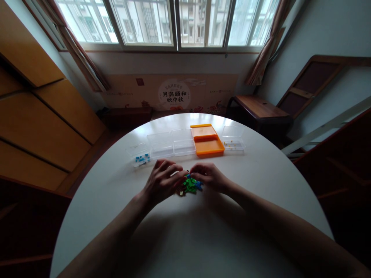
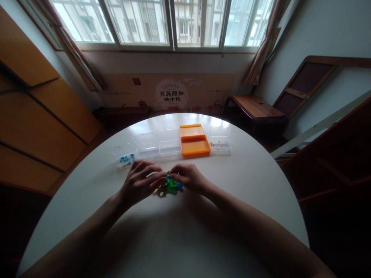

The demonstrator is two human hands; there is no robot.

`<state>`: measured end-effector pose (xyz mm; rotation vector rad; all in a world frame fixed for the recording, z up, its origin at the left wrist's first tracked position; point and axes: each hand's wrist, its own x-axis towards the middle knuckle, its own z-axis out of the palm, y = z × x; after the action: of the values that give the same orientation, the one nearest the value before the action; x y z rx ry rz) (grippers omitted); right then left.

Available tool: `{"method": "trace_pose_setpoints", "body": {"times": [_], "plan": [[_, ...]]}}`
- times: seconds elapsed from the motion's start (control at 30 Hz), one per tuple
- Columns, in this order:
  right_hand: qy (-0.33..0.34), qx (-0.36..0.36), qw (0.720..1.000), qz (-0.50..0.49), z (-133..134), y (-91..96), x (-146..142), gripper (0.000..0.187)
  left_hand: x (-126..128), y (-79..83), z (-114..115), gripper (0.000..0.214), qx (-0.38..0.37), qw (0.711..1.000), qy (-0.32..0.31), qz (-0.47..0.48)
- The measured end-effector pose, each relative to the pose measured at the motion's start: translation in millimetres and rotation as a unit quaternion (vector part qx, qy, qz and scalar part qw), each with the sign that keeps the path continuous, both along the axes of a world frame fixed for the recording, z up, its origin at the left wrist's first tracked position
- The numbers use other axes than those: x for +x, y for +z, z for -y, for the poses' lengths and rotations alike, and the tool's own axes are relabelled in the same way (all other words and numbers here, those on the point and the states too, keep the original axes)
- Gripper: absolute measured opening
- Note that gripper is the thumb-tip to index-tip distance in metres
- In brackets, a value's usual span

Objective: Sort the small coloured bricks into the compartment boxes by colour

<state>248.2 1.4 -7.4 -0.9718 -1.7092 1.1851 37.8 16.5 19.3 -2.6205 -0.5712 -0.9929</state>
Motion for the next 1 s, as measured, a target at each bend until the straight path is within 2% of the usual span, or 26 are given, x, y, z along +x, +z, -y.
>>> {"method": "trace_pose_setpoints", "body": {"times": [0.23,0.43,0.6,0.8,1.0], "plan": [[-0.004,-0.028,0.999,-0.028,-0.2,-0.2,-1.9,0.016,-0.7,-1.7,-0.4,0.016,-0.009,1.0,-0.003,-0.001],[-0.026,-0.008,1.0,0.002,-2.7,-2.5,-0.5,0.021,-4.7,-6.4,-2.3,0.015,-0.018,1.0,0.012,-0.006],[-0.002,-0.009,1.0,0.025,-1.2,-1.6,-0.7,0.03,-4.4,-6.4,-1.9,0.016,-0.019,1.0,0.009,0.0],[0.004,-0.018,1.0,0.002,-1.1,-7.3,-0.9,0.023,-2.1,-4.4,-0.8,0.019,-0.015,1.0,-0.003,0.005],[-0.02,-0.001,1.0,0.004,-0.3,-7.6,-1.5,0.019,-3.9,-6.3,-2.1,0.018,-0.016,1.0,0.008,0.0]]}}
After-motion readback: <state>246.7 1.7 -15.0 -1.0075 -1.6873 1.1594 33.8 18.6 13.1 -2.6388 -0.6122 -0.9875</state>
